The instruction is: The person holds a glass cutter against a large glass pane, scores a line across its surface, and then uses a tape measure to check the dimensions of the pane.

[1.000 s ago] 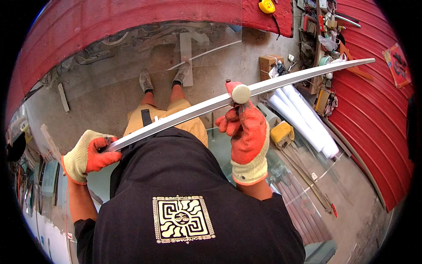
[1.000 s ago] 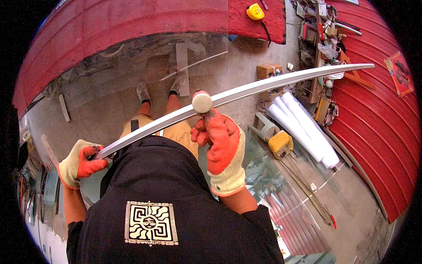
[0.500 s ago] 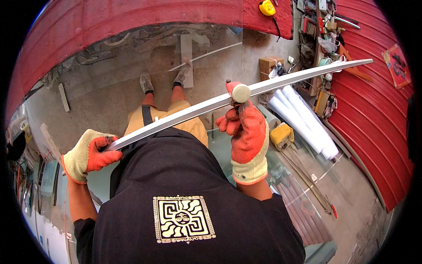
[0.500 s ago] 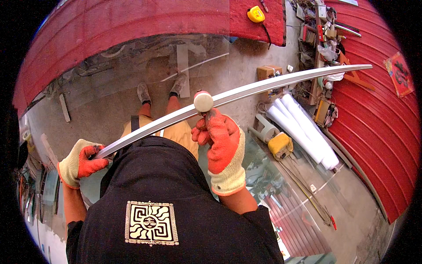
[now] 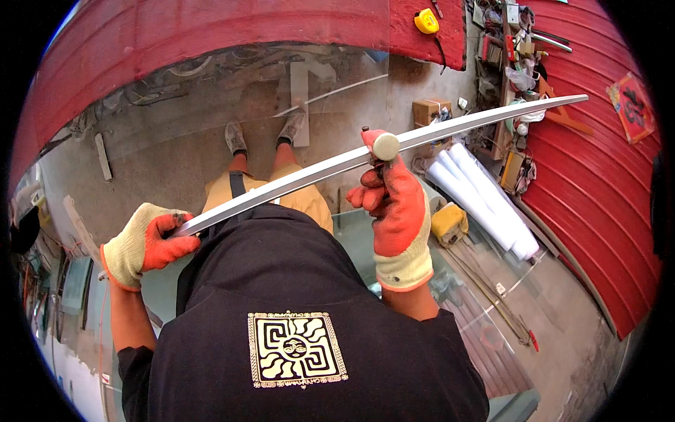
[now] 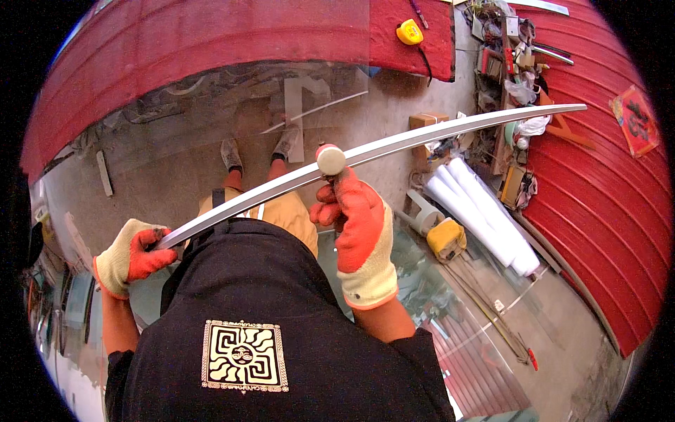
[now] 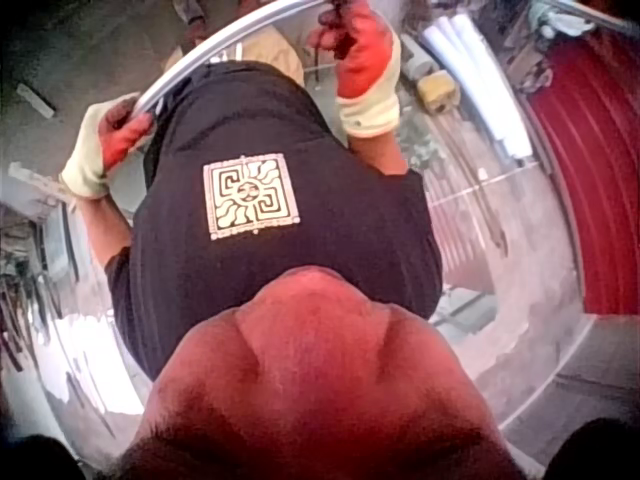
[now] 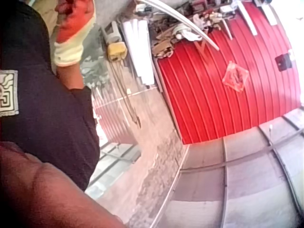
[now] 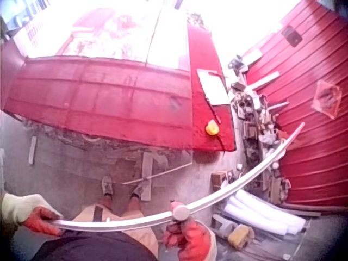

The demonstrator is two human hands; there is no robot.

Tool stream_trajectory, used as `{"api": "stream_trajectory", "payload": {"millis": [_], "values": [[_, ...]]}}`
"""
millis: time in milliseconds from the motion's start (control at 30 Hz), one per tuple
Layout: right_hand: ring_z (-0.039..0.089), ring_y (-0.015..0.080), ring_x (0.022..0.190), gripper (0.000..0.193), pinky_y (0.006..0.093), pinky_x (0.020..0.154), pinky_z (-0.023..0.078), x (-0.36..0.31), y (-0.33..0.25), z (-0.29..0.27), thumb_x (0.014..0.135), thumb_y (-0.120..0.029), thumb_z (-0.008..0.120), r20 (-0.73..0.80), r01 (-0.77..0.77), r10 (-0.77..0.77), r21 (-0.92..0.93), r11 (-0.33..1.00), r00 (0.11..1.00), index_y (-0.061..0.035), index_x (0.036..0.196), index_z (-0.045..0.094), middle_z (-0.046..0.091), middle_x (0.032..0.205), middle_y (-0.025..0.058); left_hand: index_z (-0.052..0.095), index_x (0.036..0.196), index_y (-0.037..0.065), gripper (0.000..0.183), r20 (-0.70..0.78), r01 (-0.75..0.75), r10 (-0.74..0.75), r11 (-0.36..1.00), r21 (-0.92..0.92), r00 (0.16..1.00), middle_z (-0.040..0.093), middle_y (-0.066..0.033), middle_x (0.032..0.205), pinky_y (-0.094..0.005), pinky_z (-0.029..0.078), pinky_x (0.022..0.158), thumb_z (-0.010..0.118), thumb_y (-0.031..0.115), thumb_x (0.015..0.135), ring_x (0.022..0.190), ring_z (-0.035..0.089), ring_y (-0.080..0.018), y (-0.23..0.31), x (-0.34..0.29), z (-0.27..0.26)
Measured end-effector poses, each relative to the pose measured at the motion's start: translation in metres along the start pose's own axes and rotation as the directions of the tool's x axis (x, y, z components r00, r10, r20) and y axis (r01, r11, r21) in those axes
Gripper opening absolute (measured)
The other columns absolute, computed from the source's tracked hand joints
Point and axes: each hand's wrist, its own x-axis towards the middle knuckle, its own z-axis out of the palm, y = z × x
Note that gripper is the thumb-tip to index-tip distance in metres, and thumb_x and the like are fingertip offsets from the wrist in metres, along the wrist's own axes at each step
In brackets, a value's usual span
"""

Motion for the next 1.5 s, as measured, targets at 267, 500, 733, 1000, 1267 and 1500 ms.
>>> {"api": "stream_trajectory", "payload": {"millis": [267,500,733,1000,1267,1500], "values": [[0.032,0.0100,0.050,0.052,0.0345,0.066,0.050,0.000,0.005,0.003,0.108,-0.049,0.050,0.055,-0.176,0.170,0.461,0.870,0.984,-0.0127,0.143,0.059,0.040,0.069,-0.0080,0.074,0.100,-0.002,0.033,0.081,0.062,-0.054,0.993,-0.103,0.995,0.052,-0.0032,0.067,-0.0297,0.044,0.059,0.073,0.028,0.085,0.067,0.050,-0.0070,-0.004,-0.002,-0.002],[0.034,0.0111,0.049,0.054,0.0368,0.064,0.050,-0.005,0.004,0.009,0.106,-0.050,0.050,0.065,-0.167,0.157,0.547,0.820,0.985,-0.0136,0.146,0.057,0.043,0.067,-0.0100,0.074,0.112,-0.001,0.039,0.179,0.102,-0.074,0.983,-0.150,0.981,0.055,-0.0019,0.064,-0.0283,0.045,0.054,0.075,0.032,0.091,0.060,0.052,-0.0058,-0.018,0.001,-0.007],[0.034,0.0092,0.049,0.053,0.0348,0.063,0.051,-0.010,0.007,0.012,0.107,-0.051,0.050,0.023,-0.177,0.193,0.511,0.841,0.981,-0.0139,0.144,0.058,0.046,0.071,-0.0108,0.075,0.114,0.001,0.039,0.186,0.079,-0.046,0.981,-0.175,0.981,0.055,-0.0011,0.066,-0.0282,0.045,0.053,0.074,0.033,0.092,0.060,0.051,-0.0053,-0.021,0.000,-0.007],[0.034,0.0094,0.050,0.052,0.0351,0.065,0.051,-0.015,0.011,0.014,0.107,-0.050,0.050,0.023,-0.192,0.210,0.518,0.834,0.977,-0.0144,0.144,0.058,0.042,0.069,-0.0102,0.075,0.115,0.000,0.041,0.207,0.095,-0.062,0.983,-0.156,0.976,0.056,-0.0022,0.066,-0.0290,0.045,0.053,0.074,0.034,0.091,0.060,0.052,-0.0060,-0.022,-0.002,-0.010],[0.054,0.0205,0.057,0.045,0.0423,0.071,0.057,-0.013,0.015,0.009,0.103,-0.049,0.059,0.106,-0.200,0.170,0.593,0.780,0.980,-0.0062,0.091,0.064,0.044,0.058,0.0002,0.075,0.113,0.000,0.041,0.169,0.034,-0.013,0.992,-0.122,0.986,0.056,-0.0041,0.067,-0.0294,0.047,0.056,0.075,0.034,0.090,0.064,0.053,-0.0055,-0.029,-0.004,-0.008],[0.038,0.0090,0.051,0.052,0.0350,0.064,0.055,-0.016,0.010,0.021,0.107,-0.049,0.049,0.022,-0.172,0.185,0.494,0.852,0.982,-0.0134,0.144,0.058,0.044,0.071,-0.0092,0.075,0.114,-0.001,0.040,0.142,0.071,-0.053,0.990,-0.123,0.988,0.058,-0.0053,0.067,-0.0292,0.048,0.058,0.076,0.030,0.089,0.065,0.053,-0.0059,-0.027,-0.009,-0.009]]}}
